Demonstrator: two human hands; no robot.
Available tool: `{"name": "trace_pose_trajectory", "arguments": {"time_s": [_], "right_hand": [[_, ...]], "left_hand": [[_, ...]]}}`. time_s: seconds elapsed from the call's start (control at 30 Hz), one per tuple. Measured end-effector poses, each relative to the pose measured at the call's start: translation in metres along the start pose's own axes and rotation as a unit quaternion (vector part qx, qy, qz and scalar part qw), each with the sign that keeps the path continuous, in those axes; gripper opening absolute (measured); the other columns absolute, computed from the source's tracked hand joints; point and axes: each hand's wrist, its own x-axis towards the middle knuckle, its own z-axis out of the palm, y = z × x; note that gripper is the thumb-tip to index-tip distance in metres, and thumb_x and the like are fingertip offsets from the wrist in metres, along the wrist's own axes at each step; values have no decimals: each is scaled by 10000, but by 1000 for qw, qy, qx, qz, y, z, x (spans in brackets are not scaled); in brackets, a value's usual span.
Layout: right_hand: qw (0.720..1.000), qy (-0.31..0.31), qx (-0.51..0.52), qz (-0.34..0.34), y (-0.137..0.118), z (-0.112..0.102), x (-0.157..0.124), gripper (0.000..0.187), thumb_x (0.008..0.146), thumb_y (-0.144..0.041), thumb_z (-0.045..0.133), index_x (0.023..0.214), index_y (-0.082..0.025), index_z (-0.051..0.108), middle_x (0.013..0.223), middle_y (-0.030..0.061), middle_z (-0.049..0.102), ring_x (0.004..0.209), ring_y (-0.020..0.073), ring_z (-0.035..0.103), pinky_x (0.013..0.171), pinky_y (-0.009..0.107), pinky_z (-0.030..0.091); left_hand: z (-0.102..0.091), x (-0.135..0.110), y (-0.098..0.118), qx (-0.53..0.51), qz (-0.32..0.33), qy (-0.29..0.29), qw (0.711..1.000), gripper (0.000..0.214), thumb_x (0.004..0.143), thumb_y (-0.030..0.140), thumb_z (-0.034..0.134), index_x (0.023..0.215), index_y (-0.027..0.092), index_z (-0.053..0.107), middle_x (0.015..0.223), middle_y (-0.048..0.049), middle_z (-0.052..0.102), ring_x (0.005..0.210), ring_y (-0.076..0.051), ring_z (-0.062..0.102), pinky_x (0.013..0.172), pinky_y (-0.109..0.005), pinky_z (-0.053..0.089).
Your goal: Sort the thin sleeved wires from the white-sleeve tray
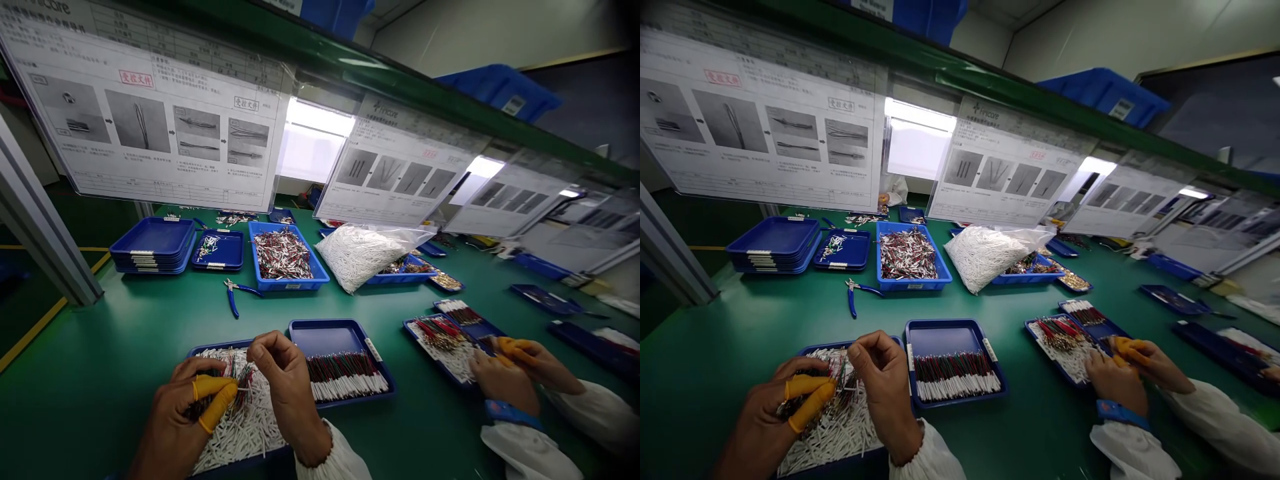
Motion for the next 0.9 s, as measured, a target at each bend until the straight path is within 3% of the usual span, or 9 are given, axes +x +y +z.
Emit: {"name": "trace_pose_trajectory", "arguments": {"time_s": [0.13, 0.27, 0.37, 0.47, 0.6, 0.77, 0.9], "right_hand": [[999, 26, 23, 23, 8, -6, 1, 391, 794, -490, 801, 1054, -205, 737, 928, 48, 681, 867, 190, 587, 818, 324, 477], [1000, 21, -6, 16, 6, -2, 0, 257, 778, -427, 827, 788, -180, 756, 748, 18, 643, 725, 153, 536, 706, 287, 449], [999, 28, -24, -3, 1, 1, -1, 322, 802, -410, 806, 634, -174, 666, 634, -23, 543, 629, 122, 447, 620, 265, 392], [1000, 24, -16, 6, -1, 1, -1, 324, 785, -400, 822, 634, -177, 640, 619, -37, 514, 614, 116, 428, 607, 261, 378], [999, 18, -8, 30, -3, -2, 0, 250, 753, -387, 849, 863, -188, 746, 756, 2, 623, 716, 150, 524, 683, 284, 421], [1000, 4, -25, -4, -7, -1, 1, 300, 795, -368, 813, 634, -169, 656, 669, -21, 536, 644, 126, 456, 629, 275, 378], [1000, 16, 1, -2, -4, 1, 2, 344, 770, -350, 839, 609, -177, 589, 631, -49, 490, 607, 108, 403, 604, 261, 357]], "left_hand": [[-1, -1, -8, -5, -40, 25, 999, 113, 835, 380, 736, 862, 290, 799, 935, -38, 766, 872, -195, 753, 712, -234, 634], [-2, -1, -8, -12, -36, 21, 999, 100, 832, 369, 739, 869, 299, 801, 932, -33, 767, 895, -198, 752, 708, -224, 631], [-1, 0, -5, -13, -20, -4, 1000, 90, 840, 352, 734, 864, 298, 803, 924, -37, 761, 918, -205, 740, 718, -240, 628], [0, -1, -5, -6, -15, -14, 1000, 91, 851, 341, 724, 864, 296, 802, 937, -41, 755, 909, -204, 734, 729, -256, 626], [2, -3, -8, -1, -14, -2, 1000, 91, 852, 347, 724, 866, 295, 798, 929, -39, 752, 882, -199, 735, 722, -260, 627], [3, -3, -9, 1, 6, -17, 1000, 99, 857, 354, 722, 864, 288, 795, 921, -48, 742, 888, -203, 727, 732, -273, 621], [3, -4, -8, 5, 12, -20, 1000, 97, 864, 354, 716, 872, 293, 792, 931, -42, 741, 887, -192, 725, 752, -272, 617]]}}
